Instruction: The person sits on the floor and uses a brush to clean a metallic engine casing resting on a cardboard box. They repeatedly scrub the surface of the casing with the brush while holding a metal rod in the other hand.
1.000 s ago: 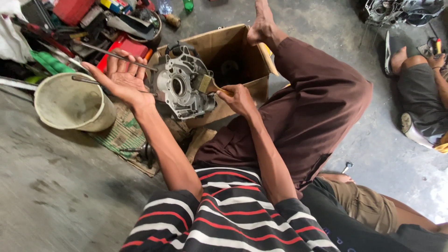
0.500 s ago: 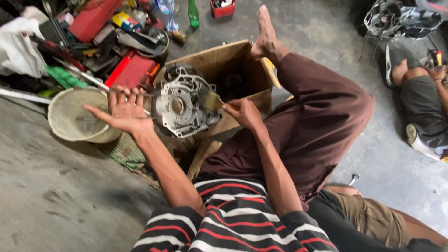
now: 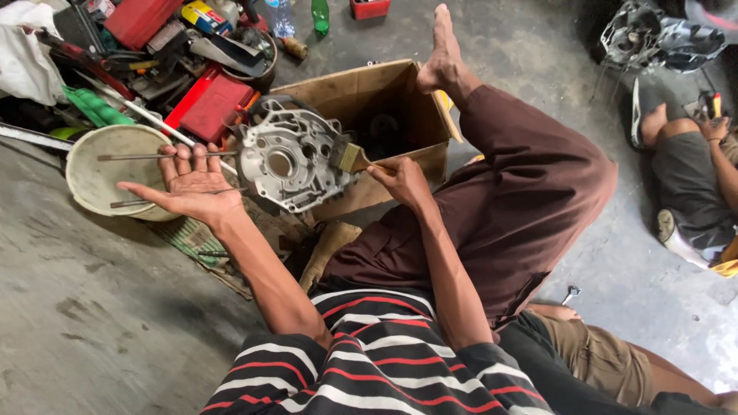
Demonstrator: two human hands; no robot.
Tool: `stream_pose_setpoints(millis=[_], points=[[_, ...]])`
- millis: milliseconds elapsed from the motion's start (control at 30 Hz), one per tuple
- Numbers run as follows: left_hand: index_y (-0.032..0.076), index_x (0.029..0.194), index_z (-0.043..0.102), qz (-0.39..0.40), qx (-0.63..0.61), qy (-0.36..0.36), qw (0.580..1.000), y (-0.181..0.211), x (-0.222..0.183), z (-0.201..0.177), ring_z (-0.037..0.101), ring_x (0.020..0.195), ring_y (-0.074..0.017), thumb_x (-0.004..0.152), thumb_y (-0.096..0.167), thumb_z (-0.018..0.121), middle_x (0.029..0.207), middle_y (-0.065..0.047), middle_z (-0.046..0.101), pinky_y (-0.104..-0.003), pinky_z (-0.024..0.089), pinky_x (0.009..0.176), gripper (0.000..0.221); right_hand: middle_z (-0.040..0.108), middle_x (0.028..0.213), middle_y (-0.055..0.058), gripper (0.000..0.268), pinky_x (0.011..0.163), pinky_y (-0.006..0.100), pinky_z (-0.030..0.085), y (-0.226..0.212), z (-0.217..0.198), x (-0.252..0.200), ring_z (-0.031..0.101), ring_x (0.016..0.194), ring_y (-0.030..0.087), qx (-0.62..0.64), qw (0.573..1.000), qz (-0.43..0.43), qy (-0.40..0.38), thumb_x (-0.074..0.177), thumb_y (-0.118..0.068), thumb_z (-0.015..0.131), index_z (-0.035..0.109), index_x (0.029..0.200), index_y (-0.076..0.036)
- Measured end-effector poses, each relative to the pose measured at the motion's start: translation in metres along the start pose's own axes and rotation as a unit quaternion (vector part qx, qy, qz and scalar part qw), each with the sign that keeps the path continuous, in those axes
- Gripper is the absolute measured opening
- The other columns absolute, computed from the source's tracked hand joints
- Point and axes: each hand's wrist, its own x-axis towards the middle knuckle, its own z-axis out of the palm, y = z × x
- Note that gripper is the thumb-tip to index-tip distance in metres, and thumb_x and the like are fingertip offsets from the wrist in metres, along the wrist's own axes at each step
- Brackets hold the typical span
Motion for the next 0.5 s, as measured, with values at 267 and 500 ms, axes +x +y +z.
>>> stream_pose_setpoints(millis=[267, 500], points=[[0.007, 0.080, 0.060, 0.027, 0.031, -0.016, 0.999, 0.003, -0.012, 0.019, 0.054, 0.069, -0.0232, 0.061, 0.074, 0.058, 0.076, -0.005, 0.057, -0.034, 0.047, 0.068, 0.069, 0.075, 0.082, 0.004, 0.033, 0.061, 0.036, 0.040, 0.004, 0.009, 0.008, 0.063, 0.073, 0.011, -0.077, 0.996, 0.033, 0.011, 0.096, -0.043, 0.068, 0.083, 0.108, -0.016], [0.004, 0.071, 0.060, 0.055, 0.063, -0.101, 0.991, 0.008, -0.029, 0.040, 0.056, 0.067, -0.0263, 0.065, 0.072, 0.053, 0.076, -0.011, 0.060, -0.036, 0.052, 0.070, 0.069, 0.078, 0.081, 0.005, 0.032, 0.059, 0.036, 0.038, 0.006, 0.007, 0.006, 0.062, 0.067, 0.013, -0.082, 0.996, 0.010, 0.027, 0.096, -0.041, 0.068, 0.083, 0.108, -0.015]])
